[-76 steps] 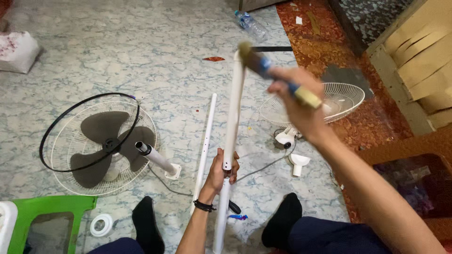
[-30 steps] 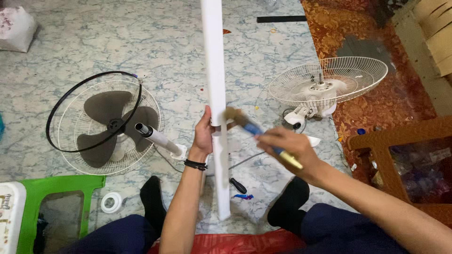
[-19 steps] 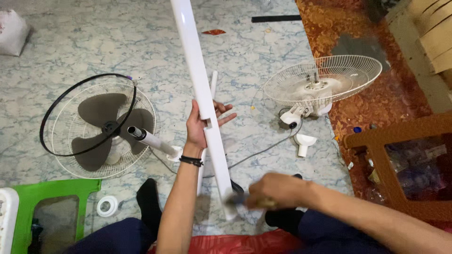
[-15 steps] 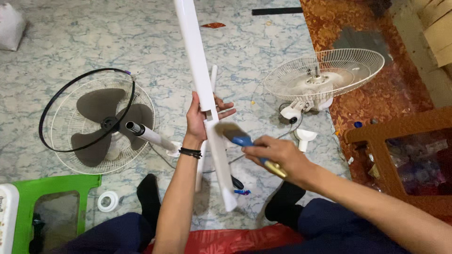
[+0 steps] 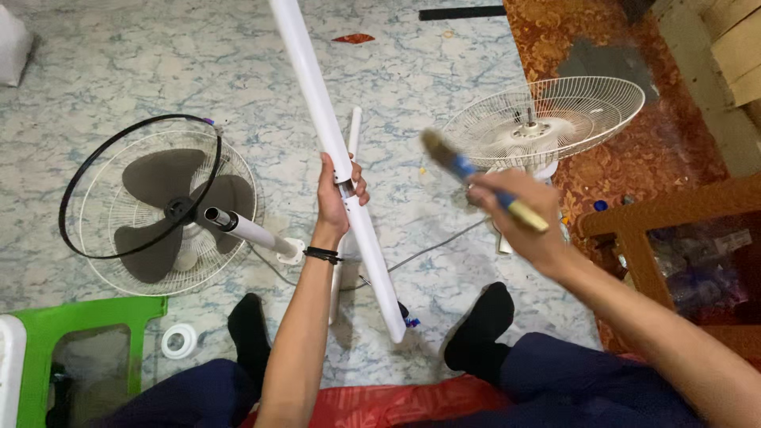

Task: The person assembles a white plastic fan stand by attaching crossbars to a central pole using a screwdriver. They brush the crossbars with a paintbrush, align the parts, and tighten screws to secure the assembly.

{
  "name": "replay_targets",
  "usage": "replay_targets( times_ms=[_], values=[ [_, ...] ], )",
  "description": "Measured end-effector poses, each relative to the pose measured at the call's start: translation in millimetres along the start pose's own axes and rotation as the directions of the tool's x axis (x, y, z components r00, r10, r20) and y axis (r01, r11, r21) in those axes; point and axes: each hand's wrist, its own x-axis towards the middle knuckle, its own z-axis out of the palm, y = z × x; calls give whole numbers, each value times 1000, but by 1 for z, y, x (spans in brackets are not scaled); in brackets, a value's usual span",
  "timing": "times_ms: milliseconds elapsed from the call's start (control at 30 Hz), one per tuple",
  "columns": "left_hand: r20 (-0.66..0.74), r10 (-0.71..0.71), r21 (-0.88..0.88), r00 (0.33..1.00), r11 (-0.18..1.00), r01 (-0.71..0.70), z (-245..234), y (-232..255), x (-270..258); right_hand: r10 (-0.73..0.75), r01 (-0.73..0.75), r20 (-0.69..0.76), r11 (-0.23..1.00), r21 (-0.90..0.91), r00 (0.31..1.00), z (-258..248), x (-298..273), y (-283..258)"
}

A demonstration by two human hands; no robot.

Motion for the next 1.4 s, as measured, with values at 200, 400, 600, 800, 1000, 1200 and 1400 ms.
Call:
replay_targets(
  times_ms=[200,400,600,800,1000,1200,1400],
  values=[
    [-93,28,299,995,954,1,-7,-27,-13,667,-667,31,745,-9,745,2,-13,43],
    [-147,20,395,989,918,40,-42,-59,-22,727,-603,377,686,-407,573,57,-40,110],
    [-171,27,540,985,839,71,-71,-83,-32,764,-512,412,641,-572,496,122,-50,175],
    [-203,79,543,976,838,45,-91,-97,-45,822,-694,392,564,-448,414,217,-133,219],
    [-285,-8,502,959,851,156,-101,-109,-50,824,-703,259,566,-430,504,248,-197,218],
    [-287,-28,435,958,887,157,-99,-115,-50,920,-879,0,375,-295,392,242,-224,216],
    [-322,-82,424,943,878,221,-92,-123,-50,910,-952,-305,224,-207,280,231,-260,214]
  ],
)
